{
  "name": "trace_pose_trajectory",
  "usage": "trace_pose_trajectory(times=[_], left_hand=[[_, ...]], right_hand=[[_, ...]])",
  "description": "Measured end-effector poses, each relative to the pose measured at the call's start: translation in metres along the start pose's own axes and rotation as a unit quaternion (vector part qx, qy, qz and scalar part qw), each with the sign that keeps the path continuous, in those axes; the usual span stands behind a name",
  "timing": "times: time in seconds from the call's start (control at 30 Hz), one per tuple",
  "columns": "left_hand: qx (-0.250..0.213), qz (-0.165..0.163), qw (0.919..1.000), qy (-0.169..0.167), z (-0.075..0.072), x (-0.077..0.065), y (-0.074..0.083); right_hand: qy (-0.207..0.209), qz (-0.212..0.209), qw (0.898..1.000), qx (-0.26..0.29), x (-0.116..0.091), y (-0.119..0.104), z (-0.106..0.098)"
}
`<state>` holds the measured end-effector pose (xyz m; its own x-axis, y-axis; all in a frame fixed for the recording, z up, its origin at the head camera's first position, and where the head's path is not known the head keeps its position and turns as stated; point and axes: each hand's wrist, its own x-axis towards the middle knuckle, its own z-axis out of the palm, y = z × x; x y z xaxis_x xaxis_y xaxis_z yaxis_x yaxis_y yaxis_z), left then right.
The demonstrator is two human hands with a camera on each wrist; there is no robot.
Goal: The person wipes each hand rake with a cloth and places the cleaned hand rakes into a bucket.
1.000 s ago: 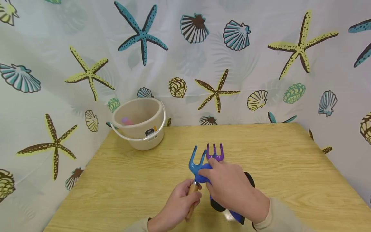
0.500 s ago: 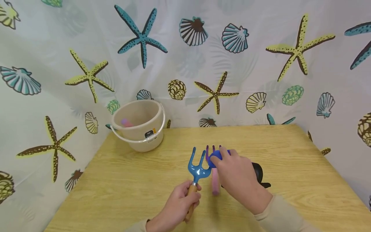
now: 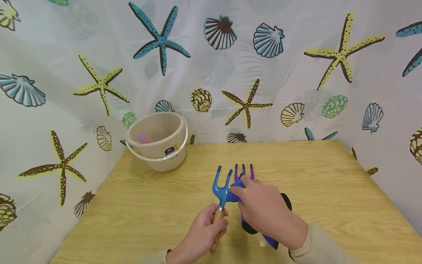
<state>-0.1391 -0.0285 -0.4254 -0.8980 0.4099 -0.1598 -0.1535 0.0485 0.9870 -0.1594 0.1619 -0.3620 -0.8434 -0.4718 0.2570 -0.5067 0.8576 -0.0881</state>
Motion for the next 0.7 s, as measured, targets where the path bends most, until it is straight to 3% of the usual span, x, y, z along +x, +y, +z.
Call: trace_pose_trajectory(times=[0.4, 0.7], left_hand=[[0.038, 0.01, 0.9992, -0.006, -0.002, -0.002, -0.003], [0.065, 0.008, 0.9979, -0.003, -0.002, -0.004, -0.003]], right_hand=[[-0.011, -0.038, 0.998, -0.051, 0.007, -0.025, -0.003], [-0.005, -0.036, 0.998, -0.045, 0.022, -0.027, -0.003]])
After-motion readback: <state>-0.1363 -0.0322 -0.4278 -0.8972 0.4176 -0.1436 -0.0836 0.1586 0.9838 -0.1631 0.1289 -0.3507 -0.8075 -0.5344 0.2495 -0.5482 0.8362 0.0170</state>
